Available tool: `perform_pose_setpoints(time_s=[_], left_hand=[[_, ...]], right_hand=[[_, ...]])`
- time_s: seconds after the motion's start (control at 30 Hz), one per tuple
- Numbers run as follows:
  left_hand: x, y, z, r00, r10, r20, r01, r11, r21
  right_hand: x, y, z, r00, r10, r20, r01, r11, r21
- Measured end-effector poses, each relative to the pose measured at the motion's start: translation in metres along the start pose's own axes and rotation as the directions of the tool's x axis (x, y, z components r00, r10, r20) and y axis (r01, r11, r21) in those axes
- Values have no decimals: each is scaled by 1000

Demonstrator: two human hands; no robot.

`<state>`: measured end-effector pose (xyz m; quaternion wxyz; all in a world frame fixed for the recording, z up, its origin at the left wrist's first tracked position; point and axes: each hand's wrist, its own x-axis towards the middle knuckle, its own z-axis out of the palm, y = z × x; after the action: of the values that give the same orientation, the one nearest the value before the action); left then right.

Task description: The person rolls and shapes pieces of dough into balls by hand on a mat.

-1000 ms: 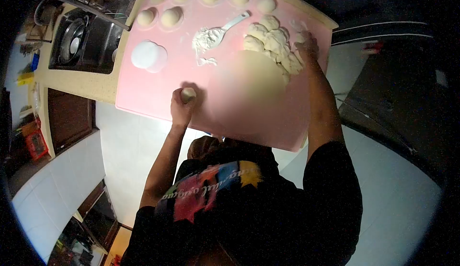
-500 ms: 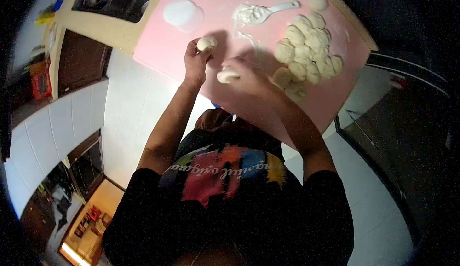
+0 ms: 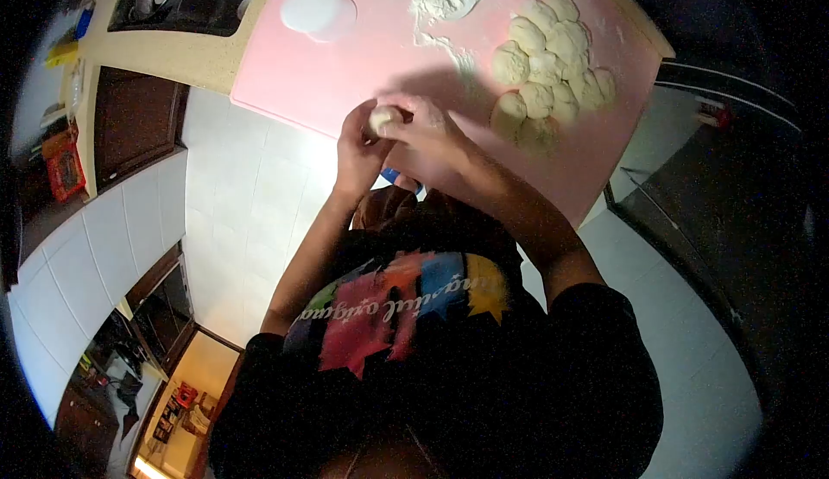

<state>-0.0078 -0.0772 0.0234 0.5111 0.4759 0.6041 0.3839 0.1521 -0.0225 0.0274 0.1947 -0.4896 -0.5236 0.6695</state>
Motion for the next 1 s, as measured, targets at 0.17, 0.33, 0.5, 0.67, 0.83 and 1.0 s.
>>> perform_pose_setpoints(time_s=[0.17, 0.33, 0.5, 0.67, 0.83, 1.0], left_hand=[[21, 9, 16, 997, 28, 66, -47, 952, 302], [27, 32, 12, 980, 100, 172, -183, 793, 581], [24, 43, 2, 962, 96, 256, -267, 527, 807], [14, 45, -6, 937, 165, 309, -344, 267, 900], [7, 30, -22, 959, 93, 269, -284, 253, 925], [5, 0, -50, 999, -36, 19, -9, 267, 964]], right_hand=[[27, 34, -3, 976, -23, -216, -10, 988, -151], [13, 9, -8, 978, 19, -206, -33, 997, -64], [3, -7, -11, 984, -43, -172, 16, 987, -158], [-8, -36, -1, 979, -13, -202, -77, 898, -432], [-27, -42, 2, 992, -60, -107, 22, 944, -328], [-38, -26, 13, 987, -102, -126, 78, 980, -183]])
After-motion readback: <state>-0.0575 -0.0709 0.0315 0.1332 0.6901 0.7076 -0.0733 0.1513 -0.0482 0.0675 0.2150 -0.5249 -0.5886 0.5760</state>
